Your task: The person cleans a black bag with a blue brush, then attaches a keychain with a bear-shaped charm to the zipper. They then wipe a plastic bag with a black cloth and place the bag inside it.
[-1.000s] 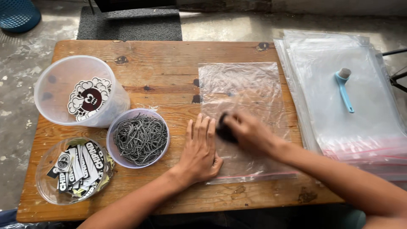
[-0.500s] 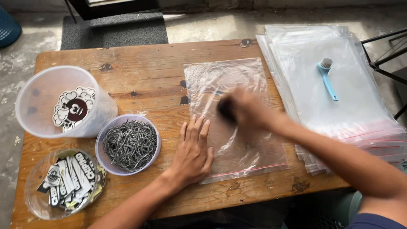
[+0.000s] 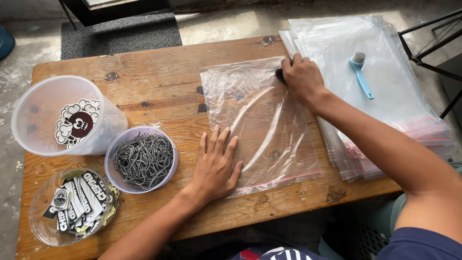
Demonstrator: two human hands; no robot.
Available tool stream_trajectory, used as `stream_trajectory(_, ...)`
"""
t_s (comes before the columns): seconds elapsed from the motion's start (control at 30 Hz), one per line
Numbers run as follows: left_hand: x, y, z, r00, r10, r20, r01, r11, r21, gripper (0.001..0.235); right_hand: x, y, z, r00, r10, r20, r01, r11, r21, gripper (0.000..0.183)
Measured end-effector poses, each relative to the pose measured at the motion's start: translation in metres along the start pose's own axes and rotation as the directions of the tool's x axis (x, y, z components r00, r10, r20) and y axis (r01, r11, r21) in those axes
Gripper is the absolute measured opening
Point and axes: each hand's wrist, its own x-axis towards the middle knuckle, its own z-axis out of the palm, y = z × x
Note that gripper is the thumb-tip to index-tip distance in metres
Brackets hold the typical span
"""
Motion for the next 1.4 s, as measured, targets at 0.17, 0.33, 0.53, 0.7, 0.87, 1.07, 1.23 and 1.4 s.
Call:
stream_trajectory(0.17, 0.0, 0.0, 0.001, 1.0, -0.002, -0.006, 0.002, 1.0, 0.007, 0.062, -0.055, -0.098, -0.122, 0.992, -0.12, -0.031, 0.119, 0.854, 0.507, 0.018)
stream_trajectory(0.33, 0.0, 0.001, 0.003, 1.0, 0.007, -0.015, -0.007, 0.999, 0.032, 0.061, -0.085, -0.109, -0.106, 0.961, -0.24, -0.14, 0.278, 0.841, 0.463, 0.023)
stream_trajectory(0.53, -0.001, 0.0, 0.004, 0.997, 0.049, -0.063, -0.048, 0.999, 0.021, 0.055, -0.07, -0.028, -0.052, 0.989, 0.027, 0.146, -0.008, 0.992, -0.129, 0.022)
stream_trajectory(0.7, 0.0, -0.002, 0.013, 0.985, 0.128, -0.116, -0.128, 0.992, 0.006, 0.04, -0.097, -0.101, -0.127, 0.998, -0.056, -0.021, 0.059, 0.943, 0.327, 0.019)
stream_trajectory(0.87, 0.0, 0.001, 0.008, 0.987, 0.125, -0.105, -0.125, 0.992, 0.006, 0.039, -0.14, -0.111, -0.147, 0.987, -0.146, 0.063, 0.115, 0.929, 0.352, 0.018)
stream_trajectory(1.07, -0.001, 0.0, 0.007, 0.986, 0.131, -0.099, -0.131, 0.991, 0.009, 0.039, -0.152, -0.058, -0.131, 0.994, 0.043, 0.103, -0.04, 0.999, -0.031, 0.029)
stream_trajectory(1.23, 0.001, 0.001, 0.008, 0.987, 0.127, -0.101, -0.127, 0.992, 0.011, 0.039, -0.158, -0.105, -0.173, 0.993, -0.107, 0.055, 0.081, 0.931, 0.356, 0.019)
stream_trajectory(1.4, 0.001, 0.0, 0.001, 0.991, 0.124, -0.049, -0.125, 0.992, -0.02, 0.038, -0.175, -0.062, -0.131, 0.985, 0.001, 0.17, 0.005, 0.999, -0.035, 0.013)
